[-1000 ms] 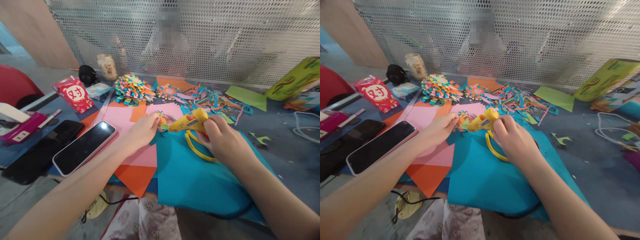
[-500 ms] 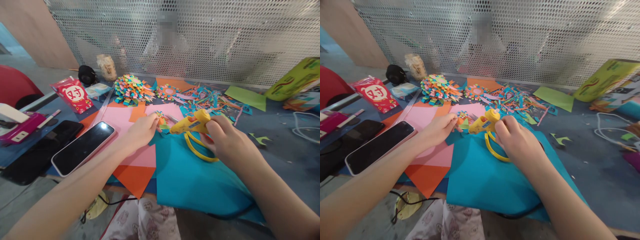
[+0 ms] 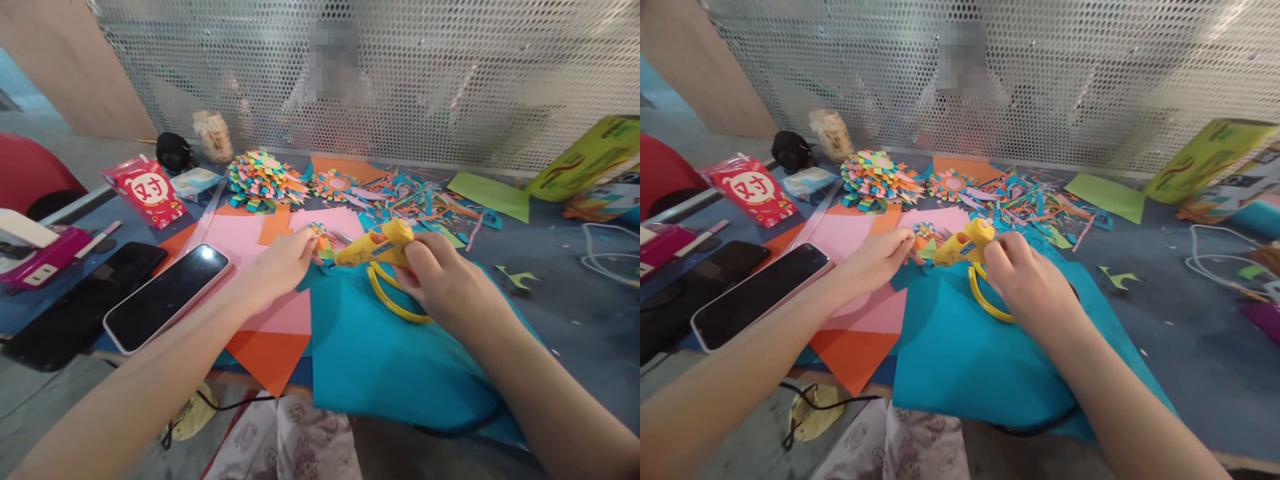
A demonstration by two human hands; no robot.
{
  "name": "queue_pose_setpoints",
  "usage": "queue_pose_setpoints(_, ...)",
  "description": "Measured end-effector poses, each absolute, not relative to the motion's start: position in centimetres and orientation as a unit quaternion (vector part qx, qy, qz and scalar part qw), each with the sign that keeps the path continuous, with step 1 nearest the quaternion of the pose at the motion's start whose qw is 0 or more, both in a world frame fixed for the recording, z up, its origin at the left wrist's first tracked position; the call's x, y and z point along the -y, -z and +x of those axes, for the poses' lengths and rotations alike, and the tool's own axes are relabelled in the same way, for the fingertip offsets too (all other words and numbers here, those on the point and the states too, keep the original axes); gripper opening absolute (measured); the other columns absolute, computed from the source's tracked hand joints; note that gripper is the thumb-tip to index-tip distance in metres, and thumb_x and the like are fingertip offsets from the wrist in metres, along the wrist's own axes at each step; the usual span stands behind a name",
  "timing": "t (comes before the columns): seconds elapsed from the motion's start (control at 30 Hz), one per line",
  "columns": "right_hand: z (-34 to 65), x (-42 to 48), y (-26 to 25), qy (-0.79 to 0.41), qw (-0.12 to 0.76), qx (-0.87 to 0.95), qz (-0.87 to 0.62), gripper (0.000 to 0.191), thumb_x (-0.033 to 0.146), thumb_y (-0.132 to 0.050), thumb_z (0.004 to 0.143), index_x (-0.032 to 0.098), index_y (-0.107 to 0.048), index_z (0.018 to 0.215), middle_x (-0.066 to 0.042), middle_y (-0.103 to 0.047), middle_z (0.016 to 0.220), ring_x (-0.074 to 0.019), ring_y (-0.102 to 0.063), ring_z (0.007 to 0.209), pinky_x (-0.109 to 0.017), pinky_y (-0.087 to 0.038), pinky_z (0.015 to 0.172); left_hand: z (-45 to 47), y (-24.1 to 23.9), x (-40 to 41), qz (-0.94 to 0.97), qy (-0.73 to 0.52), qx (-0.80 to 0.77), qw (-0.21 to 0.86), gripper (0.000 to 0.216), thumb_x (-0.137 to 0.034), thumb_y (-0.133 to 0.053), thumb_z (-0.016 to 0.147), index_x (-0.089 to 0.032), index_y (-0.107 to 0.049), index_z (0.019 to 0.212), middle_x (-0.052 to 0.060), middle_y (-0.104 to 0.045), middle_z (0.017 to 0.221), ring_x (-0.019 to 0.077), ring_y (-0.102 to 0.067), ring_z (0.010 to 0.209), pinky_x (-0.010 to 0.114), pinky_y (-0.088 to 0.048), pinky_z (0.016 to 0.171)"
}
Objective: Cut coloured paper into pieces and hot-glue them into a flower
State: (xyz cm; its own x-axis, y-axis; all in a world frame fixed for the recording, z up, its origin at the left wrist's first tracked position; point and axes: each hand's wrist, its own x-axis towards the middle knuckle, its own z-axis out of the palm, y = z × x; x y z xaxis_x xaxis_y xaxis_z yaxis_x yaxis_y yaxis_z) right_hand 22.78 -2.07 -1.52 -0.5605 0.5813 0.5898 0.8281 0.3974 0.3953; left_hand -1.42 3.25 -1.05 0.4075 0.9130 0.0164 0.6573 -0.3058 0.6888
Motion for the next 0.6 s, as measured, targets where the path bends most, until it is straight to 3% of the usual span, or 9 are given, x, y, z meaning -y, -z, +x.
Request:
queue_pose_setpoints(0.2,22.82,2.37,1.19,0.340,0.177,0.818,-0.428,0.014,0.020,-0.045,0.094,0.021,-0.047,0.081,-0.008,-0.061,0.084,-0.0162,-0.057,0.059,-0.025,-0.037,0.044,-1.44,1.17,-3.20,0.780,-0.201,-0.504,0.312,0.022,-0.026,-0.029,0.098,-0.022,-0.044,0.082,0.006,-0.076,0.090,0.0207,-0.069,0.089,0.033,-0.050,0.078)
queue_pose_setpoints(0.6,22.28,1.86,1.54,0.351,0.191,0.811,-0.427,0.012,0.021,-0.050,0.093,0.020,-0.050,0.081,-0.009,-0.061,0.085,-0.0180,-0.060,0.063,-0.026,-0.045,0.048,-1.41,0.49,-2.82,0.790,-0.195,-0.506,0.285,0.024,-0.026,-0.030,0.098,-0.023,-0.045,0.080,0.006,-0.076,0.092,0.0211,-0.069,0.089,0.032,-0.048,0.077)
